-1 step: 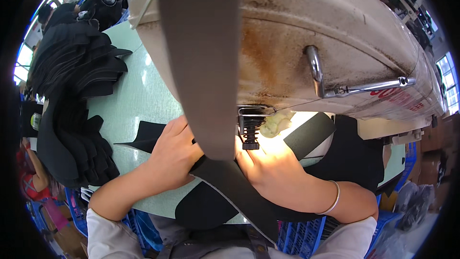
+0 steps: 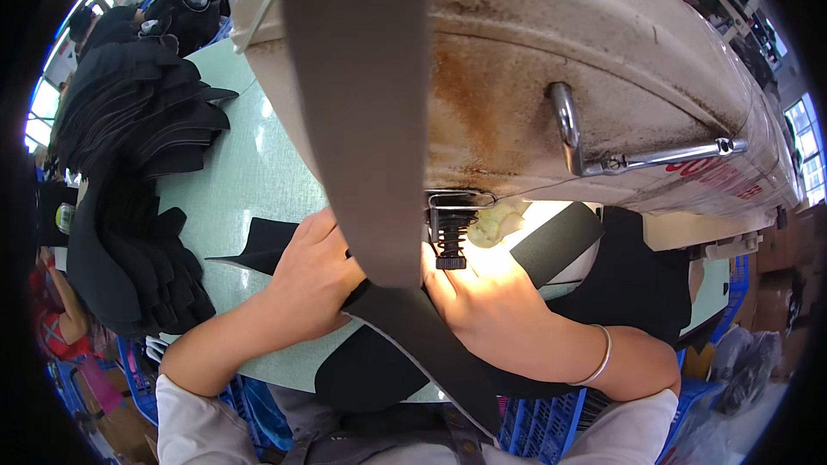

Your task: The person repeatedly takes fabric pieces from stacks, aligns them under a sewing machine, stitches them together, and sets the sewn pieces aside.

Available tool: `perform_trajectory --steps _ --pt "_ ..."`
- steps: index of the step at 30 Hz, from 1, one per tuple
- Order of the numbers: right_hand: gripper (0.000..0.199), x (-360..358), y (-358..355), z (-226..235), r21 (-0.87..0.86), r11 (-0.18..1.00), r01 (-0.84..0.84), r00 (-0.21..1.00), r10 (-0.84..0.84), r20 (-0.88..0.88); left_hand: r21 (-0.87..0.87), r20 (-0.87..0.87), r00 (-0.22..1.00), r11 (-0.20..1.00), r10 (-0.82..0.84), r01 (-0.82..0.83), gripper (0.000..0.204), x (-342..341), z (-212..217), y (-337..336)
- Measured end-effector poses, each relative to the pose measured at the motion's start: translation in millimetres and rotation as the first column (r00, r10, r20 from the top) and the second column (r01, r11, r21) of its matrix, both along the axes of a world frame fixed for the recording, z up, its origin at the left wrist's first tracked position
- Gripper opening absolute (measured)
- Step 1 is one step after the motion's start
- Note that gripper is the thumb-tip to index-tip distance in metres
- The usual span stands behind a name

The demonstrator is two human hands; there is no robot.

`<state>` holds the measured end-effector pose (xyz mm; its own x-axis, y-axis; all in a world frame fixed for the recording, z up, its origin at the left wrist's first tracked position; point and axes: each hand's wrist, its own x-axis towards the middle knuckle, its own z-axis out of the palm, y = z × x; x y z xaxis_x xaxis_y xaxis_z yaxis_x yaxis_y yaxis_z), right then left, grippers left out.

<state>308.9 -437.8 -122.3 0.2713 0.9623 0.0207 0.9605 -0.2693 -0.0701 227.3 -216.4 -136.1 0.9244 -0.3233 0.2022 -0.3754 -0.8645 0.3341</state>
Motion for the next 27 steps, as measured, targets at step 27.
perform_trajectory --steps 27 --pt "0.040 25 4 -7 0.268 0.961 -0.073 0.985 0.027 0.170 -0.066 0.055 0.998 0.997 -0.038 0.042 0.057 11 -6 16"
